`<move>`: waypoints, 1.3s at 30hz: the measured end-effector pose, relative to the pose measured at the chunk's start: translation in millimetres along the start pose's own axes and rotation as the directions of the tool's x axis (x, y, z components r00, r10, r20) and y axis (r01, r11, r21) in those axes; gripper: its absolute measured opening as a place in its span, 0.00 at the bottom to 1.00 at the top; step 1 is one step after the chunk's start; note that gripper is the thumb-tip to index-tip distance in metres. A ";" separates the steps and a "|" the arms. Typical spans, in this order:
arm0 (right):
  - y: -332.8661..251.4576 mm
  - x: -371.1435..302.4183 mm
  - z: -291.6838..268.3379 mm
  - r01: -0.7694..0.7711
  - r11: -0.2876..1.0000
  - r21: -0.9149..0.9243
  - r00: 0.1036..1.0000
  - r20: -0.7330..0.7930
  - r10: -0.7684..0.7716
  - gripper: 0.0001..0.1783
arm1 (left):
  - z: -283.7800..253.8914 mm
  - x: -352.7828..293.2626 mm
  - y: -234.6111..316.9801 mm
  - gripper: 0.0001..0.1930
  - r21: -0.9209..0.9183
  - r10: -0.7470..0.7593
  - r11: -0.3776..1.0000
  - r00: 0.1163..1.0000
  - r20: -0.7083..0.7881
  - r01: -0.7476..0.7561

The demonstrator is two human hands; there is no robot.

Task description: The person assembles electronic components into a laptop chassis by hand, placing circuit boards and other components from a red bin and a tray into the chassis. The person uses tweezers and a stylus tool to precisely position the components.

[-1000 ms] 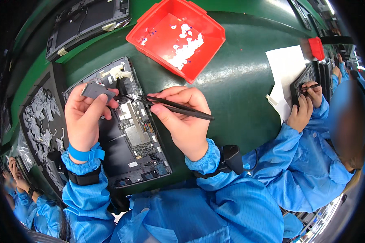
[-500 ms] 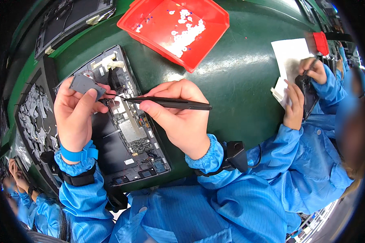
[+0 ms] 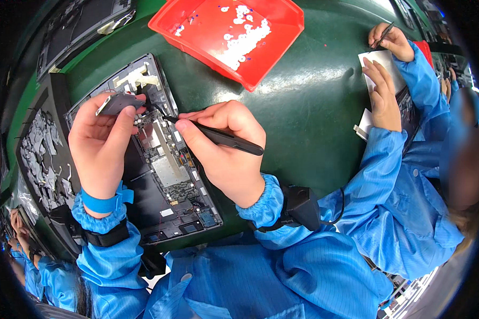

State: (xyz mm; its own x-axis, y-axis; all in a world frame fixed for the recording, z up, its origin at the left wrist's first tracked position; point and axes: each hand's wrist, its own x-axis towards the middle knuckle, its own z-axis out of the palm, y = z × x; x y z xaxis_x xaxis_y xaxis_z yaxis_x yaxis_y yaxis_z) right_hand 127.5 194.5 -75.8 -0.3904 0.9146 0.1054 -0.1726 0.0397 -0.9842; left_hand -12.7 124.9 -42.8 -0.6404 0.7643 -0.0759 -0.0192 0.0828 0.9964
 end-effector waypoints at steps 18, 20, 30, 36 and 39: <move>-2.1 -3.1 5.9 -0.017 1.000 0.006 0.999 -0.031 0.017 0.12 | 1.3 0.1 -0.7 0.13 0.038 0.031 0.999 0.998 -0.049 -0.029; 0.7 -4.2 6.9 0.010 1.000 0.026 0.999 -0.032 -0.009 0.12 | 2.1 0.4 -3.9 0.12 0.122 0.110 0.988 0.991 -0.075 -0.100; 14.5 -3.3 7.6 0.343 0.926 -0.157 0.939 0.047 -0.340 0.14 | -0.7 8.1 -14.4 0.13 0.424 0.195 0.895 0.976 -0.098 -0.136; 12.0 -3.0 8.9 0.452 0.865 -0.217 0.892 0.114 -0.438 0.13 | 0.3 10.5 -11.4 0.19 0.471 0.213 0.868 0.975 -0.068 -0.157; 8.5 -4.3 8.0 0.481 0.831 -0.279 0.877 0.158 -0.455 0.13 | 1.5 8.4 -4.0 0.26 0.618 0.182 0.778 0.982 -0.052 -0.111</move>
State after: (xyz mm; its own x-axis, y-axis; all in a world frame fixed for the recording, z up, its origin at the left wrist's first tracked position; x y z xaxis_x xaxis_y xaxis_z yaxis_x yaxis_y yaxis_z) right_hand 120.5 187.7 -83.5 -0.4062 0.7202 0.5624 -0.0792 0.5854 -0.8069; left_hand -16.9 132.0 -47.6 -0.6725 0.7321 0.1090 0.5308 0.3744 0.7604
